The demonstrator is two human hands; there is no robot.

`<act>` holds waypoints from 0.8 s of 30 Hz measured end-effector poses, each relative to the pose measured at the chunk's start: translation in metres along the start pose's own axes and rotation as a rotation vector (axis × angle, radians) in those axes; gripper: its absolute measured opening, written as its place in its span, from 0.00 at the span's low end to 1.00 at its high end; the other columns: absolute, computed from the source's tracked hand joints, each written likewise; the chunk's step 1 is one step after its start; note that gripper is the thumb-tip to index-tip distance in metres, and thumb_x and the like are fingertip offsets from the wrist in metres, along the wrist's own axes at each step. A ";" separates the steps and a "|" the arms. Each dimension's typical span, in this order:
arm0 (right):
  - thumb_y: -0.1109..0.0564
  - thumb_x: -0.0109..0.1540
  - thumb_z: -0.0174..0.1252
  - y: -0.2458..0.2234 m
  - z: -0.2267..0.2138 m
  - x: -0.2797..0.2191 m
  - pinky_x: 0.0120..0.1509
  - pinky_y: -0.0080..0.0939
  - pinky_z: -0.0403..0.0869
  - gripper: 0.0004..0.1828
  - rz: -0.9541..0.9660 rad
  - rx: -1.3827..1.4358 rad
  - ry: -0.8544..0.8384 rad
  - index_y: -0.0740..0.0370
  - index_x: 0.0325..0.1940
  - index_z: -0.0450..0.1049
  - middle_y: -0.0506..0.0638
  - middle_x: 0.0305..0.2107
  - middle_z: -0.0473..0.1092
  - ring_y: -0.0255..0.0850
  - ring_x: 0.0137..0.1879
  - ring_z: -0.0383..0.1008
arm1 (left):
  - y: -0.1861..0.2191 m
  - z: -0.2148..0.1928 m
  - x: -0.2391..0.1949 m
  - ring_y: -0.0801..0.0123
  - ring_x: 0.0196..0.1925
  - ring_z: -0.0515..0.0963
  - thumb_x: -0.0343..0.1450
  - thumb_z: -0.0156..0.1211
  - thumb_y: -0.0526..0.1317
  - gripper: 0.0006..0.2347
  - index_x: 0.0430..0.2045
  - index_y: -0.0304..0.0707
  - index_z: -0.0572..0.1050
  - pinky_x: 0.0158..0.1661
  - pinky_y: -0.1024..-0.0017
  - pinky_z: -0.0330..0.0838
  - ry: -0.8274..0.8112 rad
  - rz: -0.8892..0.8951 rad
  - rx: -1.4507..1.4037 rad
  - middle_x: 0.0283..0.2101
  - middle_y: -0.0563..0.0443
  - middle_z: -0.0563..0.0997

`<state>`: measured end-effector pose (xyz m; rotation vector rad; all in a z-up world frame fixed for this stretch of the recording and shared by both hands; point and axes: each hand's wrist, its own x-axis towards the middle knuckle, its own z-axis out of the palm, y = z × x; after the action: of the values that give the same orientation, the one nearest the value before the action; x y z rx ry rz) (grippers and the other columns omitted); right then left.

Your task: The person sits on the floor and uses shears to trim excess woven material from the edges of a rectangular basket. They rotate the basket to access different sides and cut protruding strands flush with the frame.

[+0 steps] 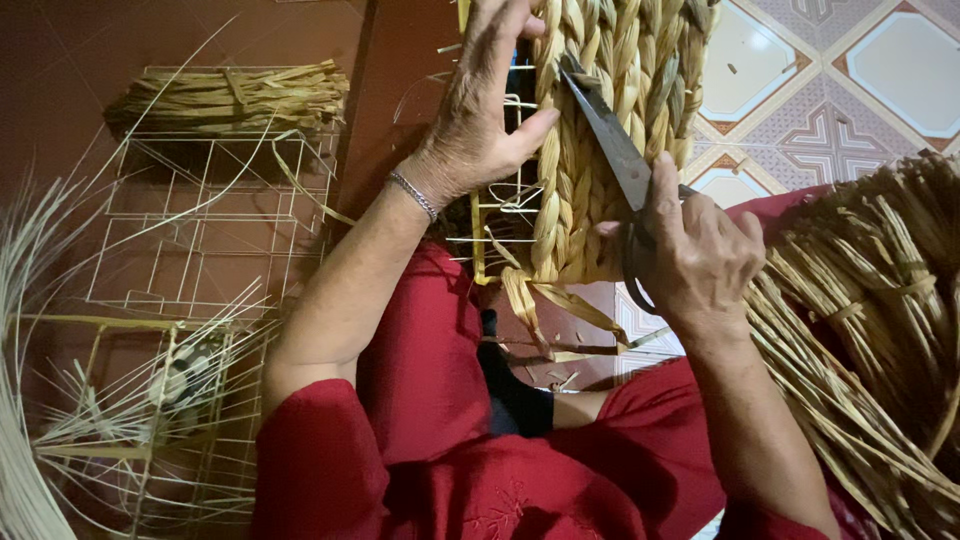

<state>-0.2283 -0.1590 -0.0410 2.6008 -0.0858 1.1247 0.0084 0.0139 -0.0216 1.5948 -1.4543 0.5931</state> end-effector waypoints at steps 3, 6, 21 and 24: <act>0.30 0.69 0.60 0.007 0.004 -0.002 0.26 0.37 0.57 0.40 -0.037 0.000 -0.038 0.65 0.70 0.69 0.43 0.20 0.64 0.31 0.19 0.58 | 0.004 0.001 0.002 0.67 0.67 0.70 0.69 0.76 0.30 0.43 0.73 0.45 0.45 0.74 0.67 0.60 0.011 -0.004 -0.007 0.69 0.46 0.58; 0.32 0.71 0.60 0.012 0.004 -0.006 0.26 0.36 0.56 0.40 -0.054 0.051 -0.014 0.67 0.72 0.69 0.43 0.20 0.64 0.30 0.19 0.58 | 0.008 0.001 0.004 0.66 0.68 0.70 0.69 0.77 0.30 0.42 0.72 0.45 0.47 0.75 0.68 0.61 0.008 -0.004 -0.030 0.68 0.48 0.59; 0.25 0.70 0.61 0.004 -0.006 0.000 0.32 0.43 0.56 0.41 0.034 -0.023 -0.005 0.57 0.72 0.69 0.47 0.27 0.61 0.36 0.25 0.57 | 0.009 0.009 0.005 0.59 0.70 0.67 0.67 0.76 0.29 0.38 0.68 0.43 0.53 0.73 0.67 0.64 0.030 -0.035 -0.068 0.63 0.45 0.60; 0.28 0.70 0.62 0.005 -0.004 0.003 0.31 0.42 0.56 0.41 0.032 0.040 -0.040 0.61 0.73 0.68 0.46 0.24 0.60 0.36 0.24 0.57 | 0.010 0.008 0.004 0.60 0.70 0.65 0.68 0.75 0.28 0.37 0.68 0.44 0.55 0.73 0.67 0.62 0.071 -0.034 -0.042 0.63 0.45 0.59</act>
<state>-0.2301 -0.1618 -0.0348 2.6665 -0.1155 1.0966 -0.0025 0.0053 -0.0193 1.5476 -1.3760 0.5907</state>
